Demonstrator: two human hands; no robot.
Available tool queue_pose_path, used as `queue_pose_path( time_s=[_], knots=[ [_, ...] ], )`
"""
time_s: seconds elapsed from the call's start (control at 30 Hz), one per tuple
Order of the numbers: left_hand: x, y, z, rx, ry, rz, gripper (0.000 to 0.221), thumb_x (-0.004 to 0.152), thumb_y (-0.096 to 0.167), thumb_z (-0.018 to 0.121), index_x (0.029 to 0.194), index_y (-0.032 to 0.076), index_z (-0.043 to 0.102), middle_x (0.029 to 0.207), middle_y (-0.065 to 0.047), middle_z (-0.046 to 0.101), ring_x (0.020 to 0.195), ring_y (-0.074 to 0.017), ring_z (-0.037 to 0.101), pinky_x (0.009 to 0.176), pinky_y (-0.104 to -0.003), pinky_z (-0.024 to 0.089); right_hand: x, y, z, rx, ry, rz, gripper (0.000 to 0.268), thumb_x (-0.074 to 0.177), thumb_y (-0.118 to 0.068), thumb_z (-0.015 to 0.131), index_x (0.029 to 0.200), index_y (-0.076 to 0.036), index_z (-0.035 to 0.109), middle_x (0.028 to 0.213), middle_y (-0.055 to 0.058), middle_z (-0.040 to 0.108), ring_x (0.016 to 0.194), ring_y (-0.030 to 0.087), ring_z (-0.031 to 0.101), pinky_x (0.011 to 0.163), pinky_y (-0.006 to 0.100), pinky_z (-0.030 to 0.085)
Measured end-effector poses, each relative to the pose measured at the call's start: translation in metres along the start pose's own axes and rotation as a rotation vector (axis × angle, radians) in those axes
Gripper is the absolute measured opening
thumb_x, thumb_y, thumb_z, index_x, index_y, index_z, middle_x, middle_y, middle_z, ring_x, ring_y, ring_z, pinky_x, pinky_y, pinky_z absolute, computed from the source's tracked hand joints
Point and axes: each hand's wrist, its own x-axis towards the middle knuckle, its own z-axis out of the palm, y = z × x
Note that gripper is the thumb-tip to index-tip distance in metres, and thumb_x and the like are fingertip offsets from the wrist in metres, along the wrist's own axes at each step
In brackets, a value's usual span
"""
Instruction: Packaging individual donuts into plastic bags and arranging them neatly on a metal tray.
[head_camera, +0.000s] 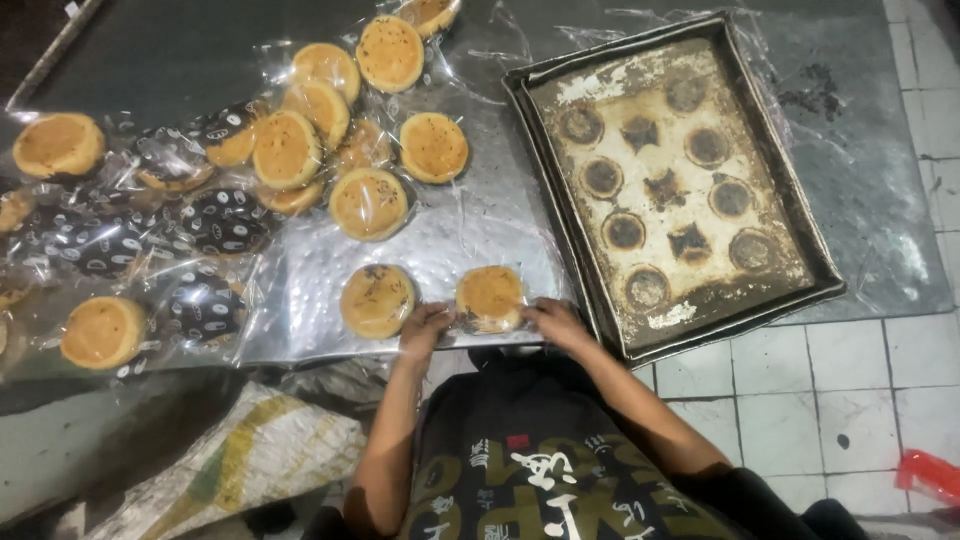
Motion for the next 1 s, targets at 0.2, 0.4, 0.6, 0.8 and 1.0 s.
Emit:
queue_pose_path(
  time_s=[0.2,0.4,0.6,0.8,1.0],
  knots=[
    [-0.018,0.049,0.000,-0.295,-0.127,0.034,0.038,0.082,0.017,0.087,0.116,0.007,0.073,0.103,-0.010,0.074,0.097,-0.0216,0.068,0.085,-0.032,0.053,-0.040,-0.061,-0.031,1.003,-0.240,0.062,0.053,0.089,-0.012,0.074,0.132,-0.004,0.044,0.118,0.012,0.060,0.096,0.028,0.069,0.080,0.041,0.062],
    [-0.084,0.153,0.033,-0.827,-0.527,-0.230,0.114,0.087,0.073,0.055,0.164,0.010,0.000,0.163,-0.036,-0.013,0.147,-0.0582,-0.005,0.113,-0.071,0.014,-0.043,-0.069,-0.062,0.474,0.064,-0.660,0.080,0.072,0.002,0.084,0.141,-0.007,0.045,0.140,0.020,0.061,0.132,0.032,0.057,0.100,0.043,0.052],
    [-0.090,0.192,0.099,-0.688,-0.463,-0.317,0.103,0.082,0.073,0.057,0.158,0.008,0.034,0.151,-0.031,0.043,0.135,-0.0455,0.047,0.113,-0.058,0.037,-0.056,-0.087,-0.108,0.269,0.027,-0.587,0.095,0.092,-0.012,0.074,0.160,-0.001,0.008,0.137,0.034,0.053,0.133,0.052,0.048,0.098,0.062,0.047],
    [-0.062,0.153,0.140,-0.209,-0.572,0.381,0.077,0.104,0.045,0.053,0.161,0.006,0.020,0.167,-0.024,0.013,0.151,-0.0425,0.015,0.122,-0.058,0.017,-0.033,-0.113,-0.160,0.315,-0.029,-0.100,0.105,0.082,-0.035,0.074,0.161,-0.007,0.010,0.151,0.038,0.038,0.138,0.052,0.042,0.113,0.061,0.037],
    [-0.059,0.121,0.119,-0.296,-0.369,0.256,0.072,0.092,0.040,0.070,0.154,0.013,0.045,0.155,-0.013,0.049,0.130,-0.0341,0.059,0.104,-0.042,0.050,0.083,-0.119,-0.226,0.336,0.096,-0.204,0.090,0.097,-0.020,0.069,0.158,0.009,0.008,0.158,0.039,0.025,0.145,0.050,0.032,0.116,0.059,0.033]
  ],
)
